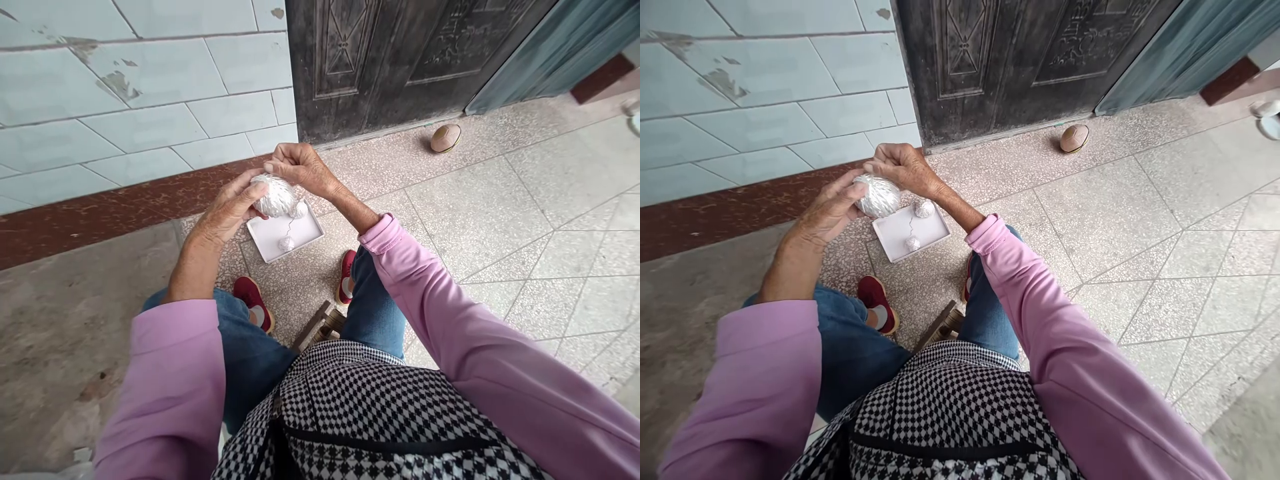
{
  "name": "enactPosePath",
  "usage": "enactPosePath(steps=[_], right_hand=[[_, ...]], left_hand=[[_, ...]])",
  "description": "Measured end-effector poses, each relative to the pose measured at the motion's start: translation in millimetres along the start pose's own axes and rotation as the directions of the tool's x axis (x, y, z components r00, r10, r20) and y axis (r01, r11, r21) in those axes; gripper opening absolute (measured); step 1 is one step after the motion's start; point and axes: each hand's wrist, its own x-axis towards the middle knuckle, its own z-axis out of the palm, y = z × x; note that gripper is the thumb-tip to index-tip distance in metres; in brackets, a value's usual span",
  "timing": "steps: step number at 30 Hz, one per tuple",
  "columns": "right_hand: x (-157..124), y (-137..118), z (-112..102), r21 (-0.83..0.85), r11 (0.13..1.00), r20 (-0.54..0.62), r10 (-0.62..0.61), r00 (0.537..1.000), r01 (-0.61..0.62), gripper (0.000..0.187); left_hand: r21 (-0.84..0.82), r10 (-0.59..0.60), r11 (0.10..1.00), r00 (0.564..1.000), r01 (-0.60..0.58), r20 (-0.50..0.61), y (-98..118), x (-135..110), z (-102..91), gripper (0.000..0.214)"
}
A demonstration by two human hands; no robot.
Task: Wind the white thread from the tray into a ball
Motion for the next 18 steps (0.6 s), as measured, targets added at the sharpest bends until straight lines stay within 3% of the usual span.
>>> enactPosePath(steps=[6, 10, 15, 18], right_hand=[[7, 5, 7, 0.165, 0.985, 0.006, 0.059, 0.998, -0.059, 0.05], [9, 12, 14, 0.221, 0.975, 0.014, 0.024, 1.0, -0.027, 0.026], [12, 20, 20, 0.132, 0.98, 0.017, -0.15, 0.989, 0.146, 0.031], [10, 16, 22, 0.06, 0.998, 0.032, -0.022, 0.999, 0.02, 0.021]], left_hand=[[-0.24, 0.014, 0.971, 1.0, -0.016, -0.01, 18, -3, 8.9, 0.078], [-0.335, 0.011, 0.941, 0.996, -0.042, -0.093, 30, -5, 14.2, 0.068], [-0.333, 0.086, 0.931, 0.976, -0.151, -0.202, 25, 3, 13.6, 0.065], [-0.324, 0.11, 0.925, 0.956, -0.199, -0.271, 17, 9, 11.6, 0.069]])
